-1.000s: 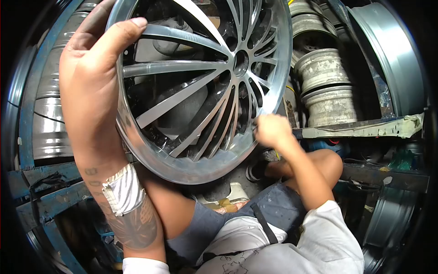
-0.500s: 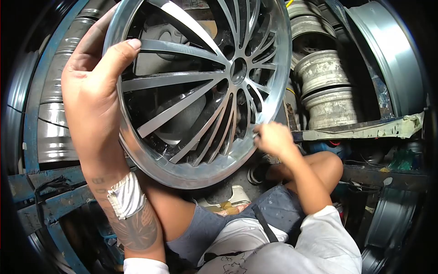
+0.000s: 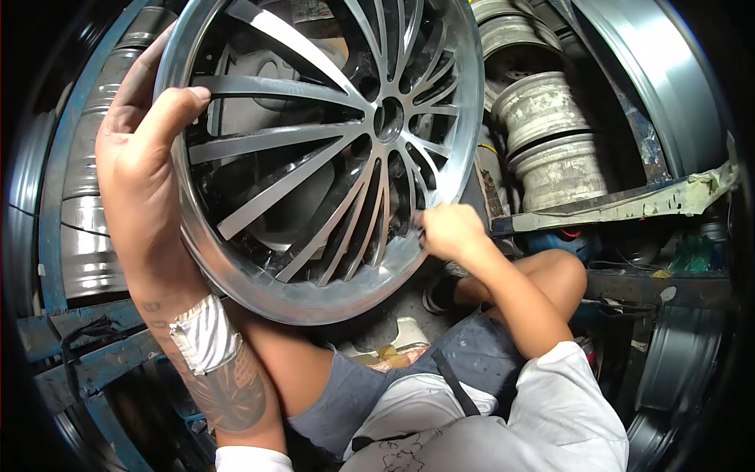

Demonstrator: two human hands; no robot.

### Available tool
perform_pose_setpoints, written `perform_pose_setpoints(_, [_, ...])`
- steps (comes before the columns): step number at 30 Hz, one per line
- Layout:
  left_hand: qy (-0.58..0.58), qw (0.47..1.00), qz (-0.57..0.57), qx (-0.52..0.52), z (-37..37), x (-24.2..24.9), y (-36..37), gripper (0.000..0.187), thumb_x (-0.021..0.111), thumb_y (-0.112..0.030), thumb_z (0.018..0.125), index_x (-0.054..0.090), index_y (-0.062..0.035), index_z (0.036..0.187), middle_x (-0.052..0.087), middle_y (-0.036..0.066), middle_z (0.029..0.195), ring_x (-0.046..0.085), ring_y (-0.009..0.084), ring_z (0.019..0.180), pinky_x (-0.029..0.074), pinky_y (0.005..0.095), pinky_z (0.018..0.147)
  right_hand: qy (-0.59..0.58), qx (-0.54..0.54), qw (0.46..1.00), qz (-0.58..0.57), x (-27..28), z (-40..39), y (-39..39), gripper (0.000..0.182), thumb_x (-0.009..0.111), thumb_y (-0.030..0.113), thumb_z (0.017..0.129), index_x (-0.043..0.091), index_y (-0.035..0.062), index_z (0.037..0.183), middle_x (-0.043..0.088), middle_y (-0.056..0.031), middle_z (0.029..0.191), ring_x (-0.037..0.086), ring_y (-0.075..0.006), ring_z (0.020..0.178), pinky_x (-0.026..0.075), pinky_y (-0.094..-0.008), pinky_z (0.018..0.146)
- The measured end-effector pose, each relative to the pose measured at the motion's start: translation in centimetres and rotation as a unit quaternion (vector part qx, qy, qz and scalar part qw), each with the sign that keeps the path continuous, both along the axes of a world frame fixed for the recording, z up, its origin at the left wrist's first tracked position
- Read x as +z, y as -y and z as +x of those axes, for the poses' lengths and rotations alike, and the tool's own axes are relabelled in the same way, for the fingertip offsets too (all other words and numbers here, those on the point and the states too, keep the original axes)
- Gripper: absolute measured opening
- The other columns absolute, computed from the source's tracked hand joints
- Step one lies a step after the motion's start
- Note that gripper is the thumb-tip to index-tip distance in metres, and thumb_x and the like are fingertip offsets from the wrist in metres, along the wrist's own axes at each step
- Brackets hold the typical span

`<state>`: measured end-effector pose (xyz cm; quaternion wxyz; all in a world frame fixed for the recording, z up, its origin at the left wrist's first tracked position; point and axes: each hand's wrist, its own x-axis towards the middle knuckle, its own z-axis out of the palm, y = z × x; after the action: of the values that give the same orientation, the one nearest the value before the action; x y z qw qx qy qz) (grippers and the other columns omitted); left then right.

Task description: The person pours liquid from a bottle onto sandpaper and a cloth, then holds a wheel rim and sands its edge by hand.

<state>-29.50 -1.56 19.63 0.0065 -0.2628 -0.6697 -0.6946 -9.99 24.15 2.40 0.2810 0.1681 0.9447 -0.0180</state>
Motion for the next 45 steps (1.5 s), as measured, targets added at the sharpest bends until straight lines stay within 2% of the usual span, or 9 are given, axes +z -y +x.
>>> perform_pose_setpoints(7, [0.037,0.999,0.02,-0.015,0.6,0.5,-0.2,0.048,0.067,-0.006,0.089,0.064,0.0048,0.135,0.074,0.011,0.108,0.071,0.0128,0.092,0.057,0.0252,0.086,0.009,0.015,1.0,-0.017,0.4,0.5,0.6,0.026,0.069,0.028,0.083,0.08,0.0178,0.104,0.078,-0.0115,0.103,0.076,-0.031,0.097,0.06,-0.0464,0.085])
perform_pose_setpoints(11, [0.017,1.0,0.011,-0.012,0.5,-0.1,0.1,0.053,0.066,-0.011,0.092,0.056,0.0044,0.142,0.072,0.015,0.114,0.074,0.0155,0.094,0.065,0.0276,0.079,-0.017,-0.097,0.99,-0.101,2.2,-0.1,-2.6,0.028,0.068,0.026,0.082,0.08,0.0147,0.105,0.078,-0.0144,0.101,0.076,-0.0324,0.095,0.06,-0.0458,0.085])
perform_pose_setpoints(13, [-0.003,1.0,0.0,0.012,0.8,0.3,-0.4,0.052,0.065,-0.011,0.093,0.055,0.0045,0.142,0.071,0.015,0.114,0.075,0.016,0.093,0.065,0.0278,0.078,-0.072,-0.012,0.997,-0.031,0.3,1.2,-0.7,0.032,0.069,0.027,0.081,0.078,0.0153,0.11,0.077,-0.0171,0.103,0.075,-0.0343,0.096,0.06,-0.0464,0.087])
perform_pose_setpoints(17, [0.007,1.0,-0.005,0.009,0.5,0.3,-0.2,0.054,0.068,-0.012,0.093,0.055,0.0046,0.142,0.072,0.015,0.112,0.075,0.0159,0.089,0.066,0.0273,0.074,-0.03,-0.069,0.993,-0.092,0.2,1.7,-1.3,0.035,0.068,0.03,0.085,0.078,0.0202,0.117,0.077,-0.0195,0.102,0.075,-0.0368,0.098,0.059,-0.0493,0.089])
perform_pose_setpoints(21, [-0.009,0.999,0.045,-0.01,0.4,0.0,-0.5,0.048,0.073,-0.006,0.09,0.064,0.0047,0.136,0.074,0.011,0.113,0.07,0.0144,0.101,0.053,0.0264,0.096,-0.009,-0.044,0.998,-0.034,1.3,1.7,0.9,0.034,0.067,0.028,0.082,0.079,0.0177,0.112,0.077,-0.0188,0.106,0.075,-0.0343,0.099,0.059,-0.0486,0.09])
perform_pose_setpoints(25, [0.008,0.997,0.056,-0.045,-0.2,-0.1,0.2,0.051,0.073,-0.006,0.091,0.06,0.0053,0.14,0.072,0.013,0.123,0.068,0.0155,0.11,0.05,0.0281,0.102,-0.041,-0.119,0.986,-0.109,1.7,1.3,-2.7,0.034,0.066,0.029,0.086,0.078,0.0194,0.117,0.076,-0.0223,0.106,0.074,-0.0362,0.101,0.059,-0.0477,0.091])
perform_pose_setpoints(31, [-0.089,0.993,0.057,-0.048,-0.1,-0.5,-0.3,0.055,0.066,-0.009,0.095,0.055,-0.0054,0.149,0.059,0.015,0.149,0.056,0.0235,0.138,0.04,0.0388,0.12,-0.062,-0.06,0.995,-0.05,0.4,3.0,-0.6,0.031,0.068,0.031,0.085,0.077,0.0169,0.11,0.076,-0.0215,0.092,0.075,-0.0386,0.087,0.061,-0.0511,0.081])
perform_pose_setpoints(43, [-0.106,0.994,0.034,-0.021,-0.3,-0.6,0.2,0.05,0.066,-0.005,0.097,0.059,-0.0051,0.146,0.063,0.012,0.144,0.059,0.02,0.134,0.045,0.0353,0.115,-0.017,-0.046,0.995,-0.084,1.9,3.7,3.7,0.036,0.067,0.029,0.085,0.077,0.0169,0.117,0.076,-0.0227,0.101,0.074,-0.0389,0.099,0.059,-0.0491,0.091])
perform_pose_setpoints(45, [-0.013,0.997,0.06,-0.046,0.6,-0.3,0.3,0.049,0.065,-0.004,0.097,0.059,-0.0044,0.146,0.062,0.013,0.146,0.058,0.0205,0.135,0.044,0.0353,0.116,-0.049,-0.082,0.988,-0.119,1.3,3.6,0.5,0.036,0.067,0.031,0.085,0.077,0.0167,0.117,0.077,-0.0191,0.102,0.074,-0.0386,0.098,0.059,-0.0482,0.091])
